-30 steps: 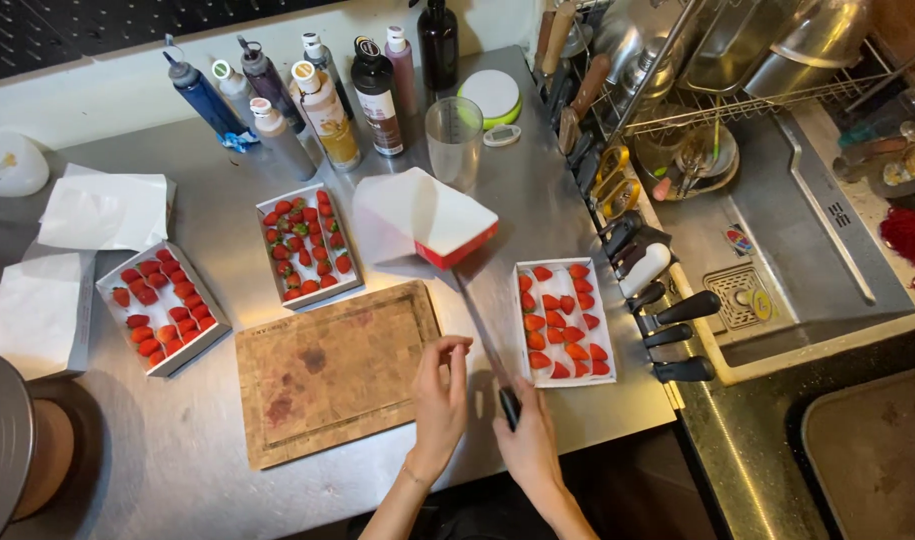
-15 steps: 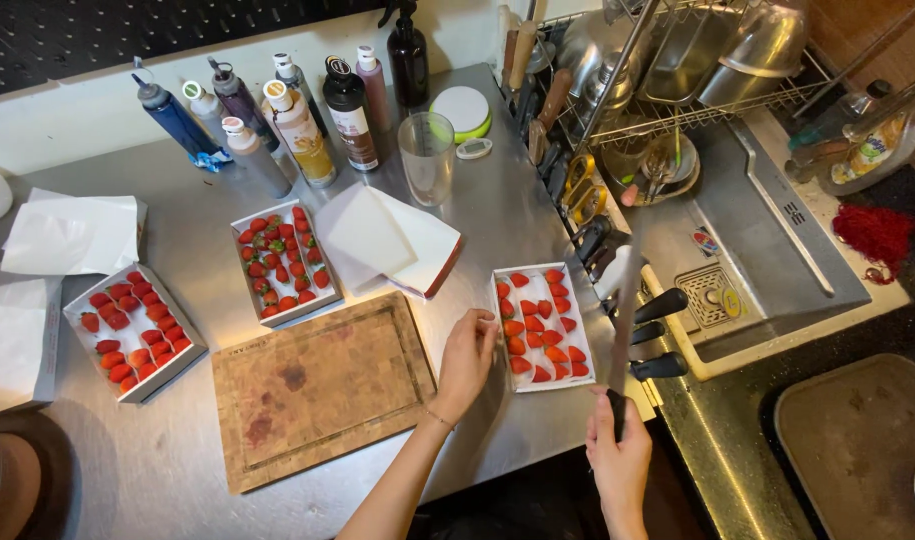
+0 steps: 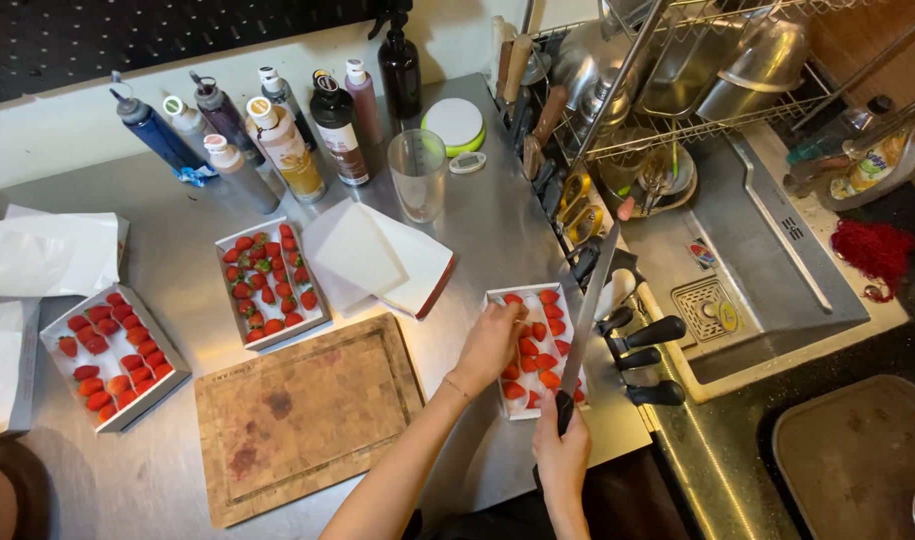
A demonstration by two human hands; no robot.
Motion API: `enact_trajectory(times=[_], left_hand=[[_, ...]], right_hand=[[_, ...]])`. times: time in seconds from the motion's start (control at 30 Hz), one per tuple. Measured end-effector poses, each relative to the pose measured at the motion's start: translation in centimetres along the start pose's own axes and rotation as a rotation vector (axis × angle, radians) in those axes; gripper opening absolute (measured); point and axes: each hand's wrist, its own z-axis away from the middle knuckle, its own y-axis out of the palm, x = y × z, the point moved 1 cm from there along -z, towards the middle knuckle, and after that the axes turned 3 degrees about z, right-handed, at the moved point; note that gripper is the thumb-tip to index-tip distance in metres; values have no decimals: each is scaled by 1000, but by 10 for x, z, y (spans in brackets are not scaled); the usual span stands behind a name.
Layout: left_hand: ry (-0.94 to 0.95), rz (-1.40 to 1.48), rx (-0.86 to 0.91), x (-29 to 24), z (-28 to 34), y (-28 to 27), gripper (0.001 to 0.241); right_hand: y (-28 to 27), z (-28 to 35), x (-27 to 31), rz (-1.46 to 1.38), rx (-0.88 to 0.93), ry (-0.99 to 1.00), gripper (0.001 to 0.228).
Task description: Cutting strawberries on a cutting board.
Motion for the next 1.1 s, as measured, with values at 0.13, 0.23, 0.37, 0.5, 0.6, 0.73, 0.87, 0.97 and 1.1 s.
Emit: enact_trajectory(times=[0.13, 0.23, 0.37, 0.5, 0.6, 0.73, 0.87, 0.97, 1.1], left_hand=[[110, -288, 205, 16, -11, 19, 23], [160, -481, 306, 28, -15, 23, 27], [126, -282, 262, 17, -11, -4, 31], [-56, 184, 65, -35, 3, -49, 27], [-203, 571, -126, -68, 39, -76, 31], [-198, 711, -305, -110, 84, -121, 40], [-168, 522, -507, -110, 124, -146, 48], [-162, 452, -589, -106, 141, -166, 47], [-211, 647, -651, -81, 165, -177, 47]], right_hand=[[1, 7, 24, 115, -75, -48, 30], [-1, 0, 21, 77, -154, 6, 29], [-9, -12, 4, 43, -155, -93, 31], [0, -7, 46, -98, -29, 7, 27], [8, -1, 78, -101, 149, -9, 37], [31, 17, 111, -110, 440, -99, 43], [71, 50, 136, -28, 674, -122, 40], [103, 65, 133, 64, 714, -171, 35], [135, 81, 129, 118, 775, -259, 31]])
